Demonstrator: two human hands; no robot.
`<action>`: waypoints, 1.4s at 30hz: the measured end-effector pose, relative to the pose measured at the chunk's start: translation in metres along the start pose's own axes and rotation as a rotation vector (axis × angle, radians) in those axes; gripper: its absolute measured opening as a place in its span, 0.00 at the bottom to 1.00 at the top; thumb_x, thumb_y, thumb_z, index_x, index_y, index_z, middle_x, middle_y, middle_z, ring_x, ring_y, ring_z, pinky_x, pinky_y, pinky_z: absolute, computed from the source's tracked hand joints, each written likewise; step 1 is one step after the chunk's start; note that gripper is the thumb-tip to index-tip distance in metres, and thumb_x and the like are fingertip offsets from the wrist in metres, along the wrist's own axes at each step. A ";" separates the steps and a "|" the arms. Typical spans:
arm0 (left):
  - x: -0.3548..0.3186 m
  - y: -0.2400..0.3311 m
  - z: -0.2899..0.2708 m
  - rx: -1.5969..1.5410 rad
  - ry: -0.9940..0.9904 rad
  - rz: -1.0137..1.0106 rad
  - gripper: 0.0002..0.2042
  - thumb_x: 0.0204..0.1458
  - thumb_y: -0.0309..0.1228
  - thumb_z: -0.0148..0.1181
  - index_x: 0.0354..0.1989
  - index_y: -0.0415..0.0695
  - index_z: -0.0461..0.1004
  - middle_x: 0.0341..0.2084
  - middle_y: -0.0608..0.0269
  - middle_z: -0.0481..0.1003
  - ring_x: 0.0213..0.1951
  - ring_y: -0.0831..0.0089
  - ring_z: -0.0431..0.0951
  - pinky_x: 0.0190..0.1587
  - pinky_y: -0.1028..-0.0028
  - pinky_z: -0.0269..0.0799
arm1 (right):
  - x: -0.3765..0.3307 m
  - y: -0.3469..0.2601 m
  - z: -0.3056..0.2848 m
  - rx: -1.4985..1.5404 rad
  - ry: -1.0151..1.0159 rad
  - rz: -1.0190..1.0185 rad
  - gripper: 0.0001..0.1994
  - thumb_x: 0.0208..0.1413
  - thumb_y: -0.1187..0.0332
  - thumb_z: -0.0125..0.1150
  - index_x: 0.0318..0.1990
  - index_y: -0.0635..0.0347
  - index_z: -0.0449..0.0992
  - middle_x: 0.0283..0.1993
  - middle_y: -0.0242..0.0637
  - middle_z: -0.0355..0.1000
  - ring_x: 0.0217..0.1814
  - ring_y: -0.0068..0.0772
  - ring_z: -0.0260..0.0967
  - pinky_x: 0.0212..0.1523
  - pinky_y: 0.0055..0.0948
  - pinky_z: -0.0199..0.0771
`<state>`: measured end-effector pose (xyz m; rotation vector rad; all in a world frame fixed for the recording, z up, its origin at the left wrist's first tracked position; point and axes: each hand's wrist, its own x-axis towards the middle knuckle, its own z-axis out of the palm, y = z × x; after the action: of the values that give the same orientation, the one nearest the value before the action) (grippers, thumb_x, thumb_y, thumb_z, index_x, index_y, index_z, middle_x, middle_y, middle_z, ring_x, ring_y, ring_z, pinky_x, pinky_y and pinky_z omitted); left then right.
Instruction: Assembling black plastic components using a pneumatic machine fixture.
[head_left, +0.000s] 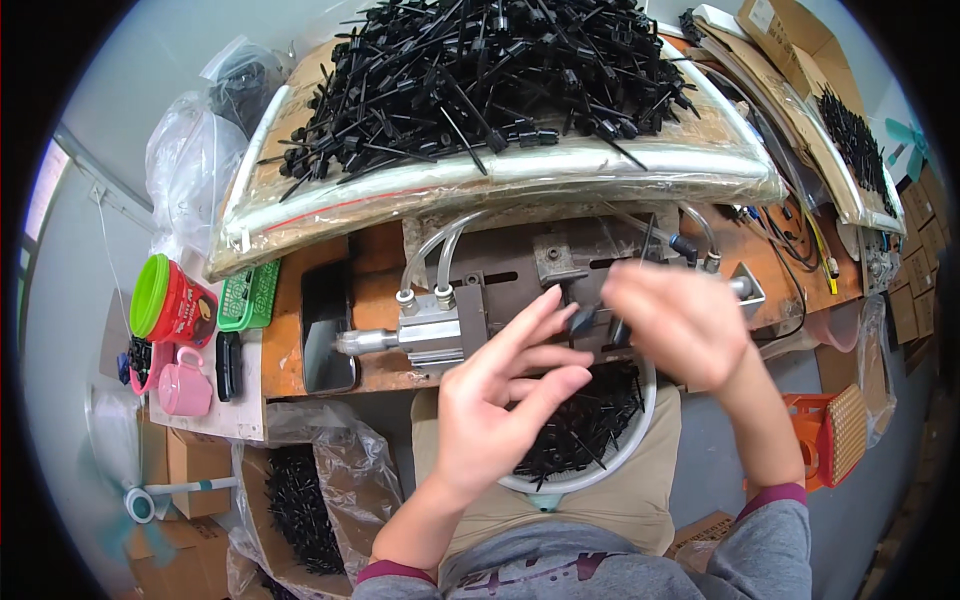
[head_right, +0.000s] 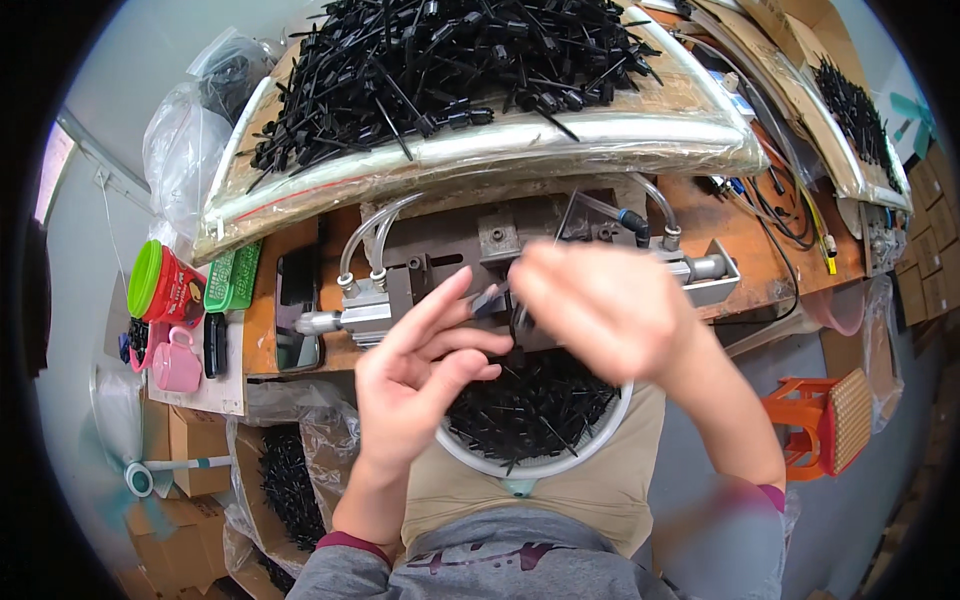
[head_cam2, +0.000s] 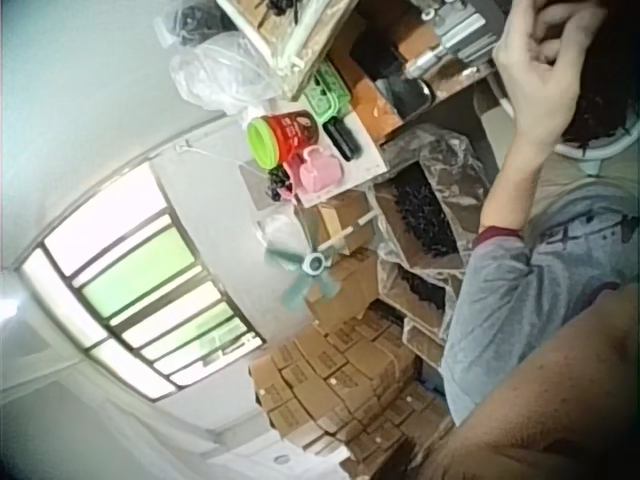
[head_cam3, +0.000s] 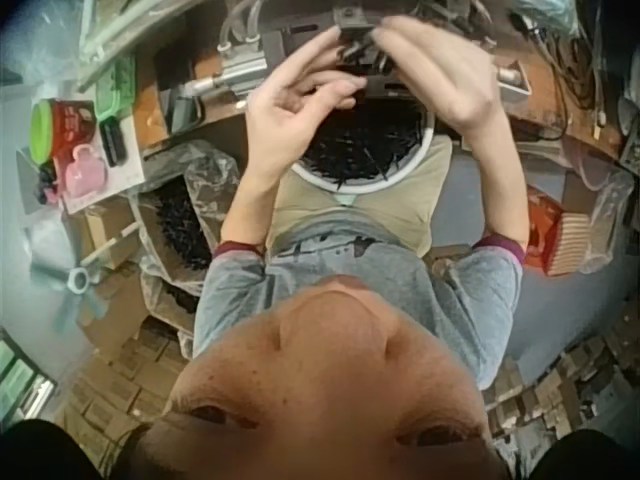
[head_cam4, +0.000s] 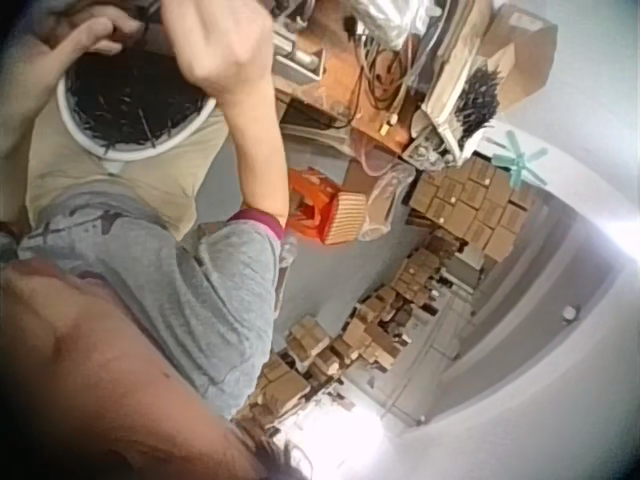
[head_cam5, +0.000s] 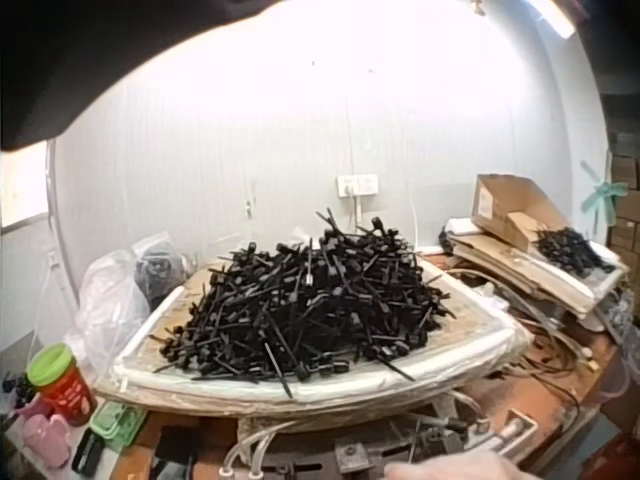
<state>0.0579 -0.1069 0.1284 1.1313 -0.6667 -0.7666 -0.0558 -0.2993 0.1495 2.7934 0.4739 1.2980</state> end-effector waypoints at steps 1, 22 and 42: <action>0.003 0.002 -0.004 0.094 -0.058 0.064 0.19 0.54 0.15 0.64 0.56 0.32 0.76 0.48 0.50 0.78 0.47 0.66 0.82 0.46 0.71 0.84 | -0.001 -0.014 -0.001 0.014 -0.023 -0.004 0.17 0.40 0.73 0.65 0.40 0.72 0.80 0.41 0.53 0.78 0.34 0.42 0.80 0.35 0.33 0.84; 0.004 -0.040 0.003 1.467 -0.135 0.657 0.12 0.41 0.32 0.74 0.35 0.43 0.81 0.49 0.55 0.81 0.23 0.74 0.79 0.29 0.76 0.73 | -0.023 -0.060 -0.001 0.379 0.127 0.640 0.17 0.45 0.81 0.72 0.44 0.71 0.78 0.58 0.56 0.73 0.54 0.46 0.77 0.53 0.36 0.79; 0.153 0.055 -0.021 1.540 0.253 0.858 0.09 0.44 0.31 0.72 0.33 0.44 0.83 0.31 0.60 0.80 0.39 0.62 0.79 0.46 0.64 0.70 | -0.027 -0.081 0.023 0.012 -0.353 0.468 0.09 0.45 0.75 0.62 0.36 0.62 0.74 0.60 0.51 0.75 0.21 0.24 0.68 0.31 0.24 0.70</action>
<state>0.1730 -0.2072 0.1869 1.9756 -1.4404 0.8408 -0.0760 -0.2272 0.1024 3.1616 -0.1987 0.8017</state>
